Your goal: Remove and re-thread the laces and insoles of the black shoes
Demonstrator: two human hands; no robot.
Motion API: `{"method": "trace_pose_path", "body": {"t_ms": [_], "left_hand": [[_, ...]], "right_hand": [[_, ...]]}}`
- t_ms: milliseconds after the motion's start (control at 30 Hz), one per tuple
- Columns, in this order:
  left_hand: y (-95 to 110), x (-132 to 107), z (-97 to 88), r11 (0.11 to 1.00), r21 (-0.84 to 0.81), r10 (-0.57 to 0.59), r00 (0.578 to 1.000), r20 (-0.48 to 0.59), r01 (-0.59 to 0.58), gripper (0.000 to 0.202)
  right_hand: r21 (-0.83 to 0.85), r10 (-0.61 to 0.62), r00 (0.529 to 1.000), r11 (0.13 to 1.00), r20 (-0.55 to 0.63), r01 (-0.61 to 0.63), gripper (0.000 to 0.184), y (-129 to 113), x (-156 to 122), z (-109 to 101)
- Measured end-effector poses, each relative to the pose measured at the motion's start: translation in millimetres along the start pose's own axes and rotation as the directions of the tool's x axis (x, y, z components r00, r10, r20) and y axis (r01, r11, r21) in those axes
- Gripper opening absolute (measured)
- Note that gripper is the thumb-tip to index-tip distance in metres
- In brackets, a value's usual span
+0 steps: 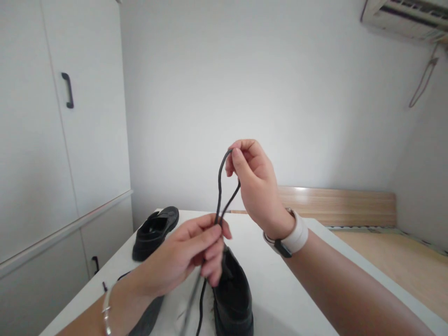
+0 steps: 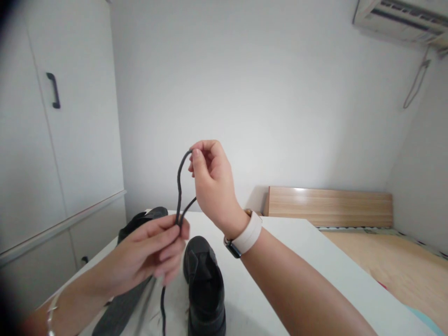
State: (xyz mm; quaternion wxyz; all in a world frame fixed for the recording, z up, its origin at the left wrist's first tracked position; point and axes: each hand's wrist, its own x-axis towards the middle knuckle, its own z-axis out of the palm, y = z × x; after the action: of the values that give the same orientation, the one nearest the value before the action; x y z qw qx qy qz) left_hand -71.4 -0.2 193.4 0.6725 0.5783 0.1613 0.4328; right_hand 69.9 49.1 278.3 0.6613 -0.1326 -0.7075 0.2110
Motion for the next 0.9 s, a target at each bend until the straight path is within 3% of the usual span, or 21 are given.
{"method": "trace_pose_path", "body": {"t_ms": [33,100,167,200,233,300,333,433,500,567,667,733,800,900], "left_hand": [[5,-5,-7.2,1.000,0.011,0.020,0.993,-0.118,-0.019,0.026],[15,-14,-27.8,0.985,0.144,0.137,0.925,-0.354,-0.090,0.034],[19,-21,-52.3,0.934,0.340,0.272,0.832,-0.484,-0.107,0.045],[17,-23,-64.4,0.898,0.433,0.321,0.795,-0.515,-0.081,0.048],[12,-25,-75.9,0.853,0.522,0.345,0.775,-0.529,-0.024,0.051],[-4,-28,-95.4,0.701,0.701,0.359,0.783,-0.508,0.134,0.051],[-15,-28,-103.1,0.593,0.777,0.337,0.811,-0.477,0.210,0.049],[-52,-29,-117.1,0.259,0.909,0.183,0.907,-0.378,0.326,0.040],[-75,-32,-117.5,0.126,0.929,0.150,0.919,-0.365,0.349,0.031],[-93,-37,-110.3,0.122,0.931,0.186,0.913,-0.363,0.345,0.038],[-113,-45,-89.5,0.275,0.925,0.082,0.953,-0.293,0.261,0.057],[-127,-47,-74.8,0.387,0.903,-0.013,0.981,-0.195,0.184,0.081],[-146,-45,-63.3,0.474,0.865,-0.073,0.986,-0.147,0.165,0.098],[-180,-40,-52.8,0.553,0.790,-0.090,0.962,-0.258,0.264,0.088]], "right_hand": [[-0.088,0.011,1.000,0.996,0.021,-0.009,0.005,5,-6,-7],[-0.335,0.084,0.994,0.941,0.067,-0.057,0.005,15,-24,-21],[-0.649,0.244,0.951,0.758,0.188,-0.066,0.015,22,-47,-31],[-0.773,0.374,0.872,0.635,0.317,0.008,0.017,25,-60,-34],[-0.830,0.504,0.741,0.543,0.443,0.128,0.016,27,-73,-35],[-0.803,0.647,0.478,0.514,0.594,0.301,0.009,33,-99,-32],[-0.774,0.676,0.377,0.530,0.633,0.347,0.011,36,-111,-28],[-0.736,0.735,0.201,0.536,0.648,0.414,0.019,49,-140,-14],[-0.733,0.760,0.149,0.525,0.632,0.433,0.019,58,-150,-6],[-0.733,0.774,0.126,0.515,0.620,0.445,0.019,65,-155,-2],[-0.725,0.784,0.092,0.515,0.614,0.458,0.021,70,-155,-1],[-0.718,0.787,0.067,0.520,0.613,0.464,0.020,69,-153,-2],[-0.713,0.787,0.055,0.525,0.615,0.465,0.017,64,-149,-4],[-0.720,0.782,0.085,0.519,0.618,0.461,0.015,52,-137,-9]]}}
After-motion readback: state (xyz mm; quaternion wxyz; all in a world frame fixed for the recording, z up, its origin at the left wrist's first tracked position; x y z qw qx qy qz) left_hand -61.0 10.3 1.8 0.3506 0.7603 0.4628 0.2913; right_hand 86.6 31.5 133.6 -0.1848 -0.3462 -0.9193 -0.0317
